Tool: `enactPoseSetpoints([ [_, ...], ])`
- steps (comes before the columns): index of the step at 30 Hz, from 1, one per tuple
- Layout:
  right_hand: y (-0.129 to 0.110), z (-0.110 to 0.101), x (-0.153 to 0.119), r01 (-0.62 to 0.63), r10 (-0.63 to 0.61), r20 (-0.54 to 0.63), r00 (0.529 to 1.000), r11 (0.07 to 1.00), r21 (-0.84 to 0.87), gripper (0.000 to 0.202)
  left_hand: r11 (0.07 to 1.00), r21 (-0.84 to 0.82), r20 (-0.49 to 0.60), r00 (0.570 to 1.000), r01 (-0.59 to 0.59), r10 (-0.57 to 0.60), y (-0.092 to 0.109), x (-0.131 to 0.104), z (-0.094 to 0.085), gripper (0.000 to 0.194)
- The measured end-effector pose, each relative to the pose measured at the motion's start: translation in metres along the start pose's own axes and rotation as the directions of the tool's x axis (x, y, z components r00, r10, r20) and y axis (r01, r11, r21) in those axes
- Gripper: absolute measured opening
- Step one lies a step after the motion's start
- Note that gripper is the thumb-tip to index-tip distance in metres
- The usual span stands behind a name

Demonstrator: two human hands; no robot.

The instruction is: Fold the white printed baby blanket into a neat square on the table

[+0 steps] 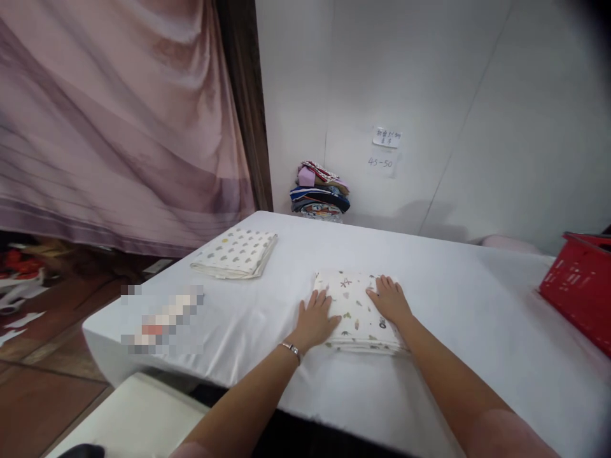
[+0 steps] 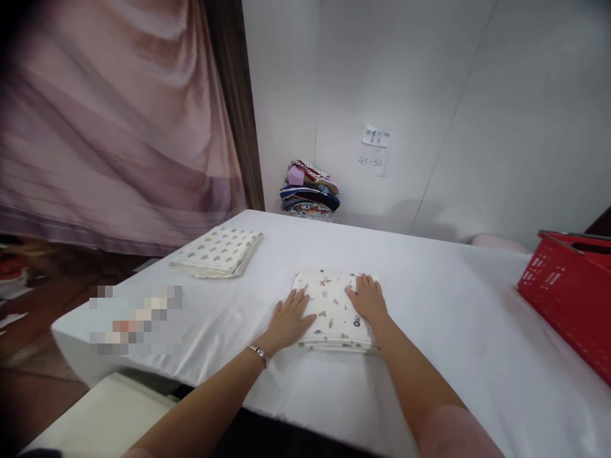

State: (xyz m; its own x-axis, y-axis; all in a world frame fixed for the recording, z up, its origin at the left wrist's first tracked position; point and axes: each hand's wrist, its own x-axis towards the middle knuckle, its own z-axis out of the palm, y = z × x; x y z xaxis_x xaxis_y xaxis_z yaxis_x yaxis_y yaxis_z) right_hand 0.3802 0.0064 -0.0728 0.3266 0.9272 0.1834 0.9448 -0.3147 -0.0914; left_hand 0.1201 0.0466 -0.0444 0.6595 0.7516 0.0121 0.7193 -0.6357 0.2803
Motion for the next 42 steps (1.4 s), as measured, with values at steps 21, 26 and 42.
enactPoseSetpoints([
  [21,-0.033,-0.02,0.01,0.052,-0.051,-0.011,0.999,0.997,0.063,0.061,0.993,0.021,-0.126,0.986,0.117,-0.113,-0.004,0.077,0.016,0.073],
  [26,-0.074,-0.019,0.017,0.247,-0.266,0.099,0.959,0.955,0.166,0.06,0.991,0.063,-0.147,0.983,0.121,-0.111,-0.003,0.076,0.016,0.064],
  [42,0.007,-0.022,0.003,-0.022,0.016,0.144,0.989,0.999,0.038,0.065,0.994,0.032,-0.172,0.98,0.108,-0.101,-0.001,0.075,0.01,0.058],
])
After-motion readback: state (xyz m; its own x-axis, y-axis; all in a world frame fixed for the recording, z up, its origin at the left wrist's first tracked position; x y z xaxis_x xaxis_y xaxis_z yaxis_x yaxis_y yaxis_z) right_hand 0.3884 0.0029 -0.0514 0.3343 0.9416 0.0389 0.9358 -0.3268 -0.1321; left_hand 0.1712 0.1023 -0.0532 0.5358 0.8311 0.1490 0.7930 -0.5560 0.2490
